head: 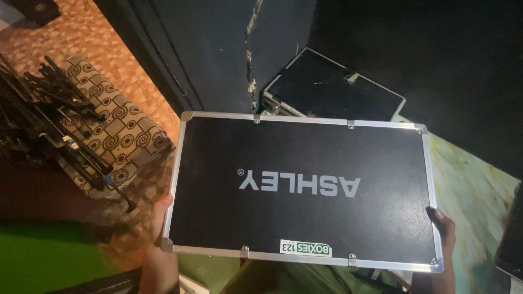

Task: The person picks up a flight case, opens it, and places a foam insert inside. The person then picks up a black rack-mount electronic device from the floor, places it into the case, and closes the lid.

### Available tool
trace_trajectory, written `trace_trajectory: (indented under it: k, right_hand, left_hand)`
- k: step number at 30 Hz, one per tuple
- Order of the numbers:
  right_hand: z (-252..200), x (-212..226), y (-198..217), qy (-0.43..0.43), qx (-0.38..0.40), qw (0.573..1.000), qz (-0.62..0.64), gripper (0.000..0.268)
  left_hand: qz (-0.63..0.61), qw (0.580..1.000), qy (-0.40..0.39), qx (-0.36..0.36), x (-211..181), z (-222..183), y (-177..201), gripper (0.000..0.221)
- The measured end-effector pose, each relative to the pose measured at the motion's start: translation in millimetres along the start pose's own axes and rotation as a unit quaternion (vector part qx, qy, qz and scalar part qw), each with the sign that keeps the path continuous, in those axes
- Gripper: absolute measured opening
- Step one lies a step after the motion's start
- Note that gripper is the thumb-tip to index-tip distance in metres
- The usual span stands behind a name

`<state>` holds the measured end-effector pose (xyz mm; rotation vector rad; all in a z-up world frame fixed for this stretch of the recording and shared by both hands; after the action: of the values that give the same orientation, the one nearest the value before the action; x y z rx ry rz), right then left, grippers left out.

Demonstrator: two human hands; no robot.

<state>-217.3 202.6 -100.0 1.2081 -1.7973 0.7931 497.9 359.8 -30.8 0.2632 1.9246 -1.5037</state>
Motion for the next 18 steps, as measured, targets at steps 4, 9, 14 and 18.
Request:
trace_trajectory:
  k: [4,9,14,18]
  right_hand:
    - [25.8,0.6,1.1,0.045,-0.033,0.998,-0.024,0.045]
    - [76.7,-4.2,14.8,0.076,-0.022,0.996,-0.031,0.046]
    - [107.6,-6.1,26.8,0.065,-0.03,0.997,0.032,0.047]
    - [106.4,-9.9,44.5,0.077,-0.084,0.992,0.058,0.042]
  left_hand:
    - [0.165,0.971,-0.126,-0.12,-24.7,-24.0,-39.8,0.037]
    - [0.409,0.88,-0.234,-0.062,-39.0,-28.4,-127.0,0.034]
    - [0.251,0.957,-0.13,-0.069,-2.7,35.2,-116.8,0.035]
    - [0.116,0.993,0.002,-0.034,41.9,104.6,-80.2,0.036]
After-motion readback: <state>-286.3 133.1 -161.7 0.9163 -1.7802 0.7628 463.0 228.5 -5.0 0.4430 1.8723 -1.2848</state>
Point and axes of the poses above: each hand's wrist, its own z-axis towards the middle knuckle, its own y-axis out of the back of the hand, x = y × z, the point moved 8 cm from there along z, towards the middle knuckle, and after that the axes turned 11 degrees about -z, right-handed, at the moved point
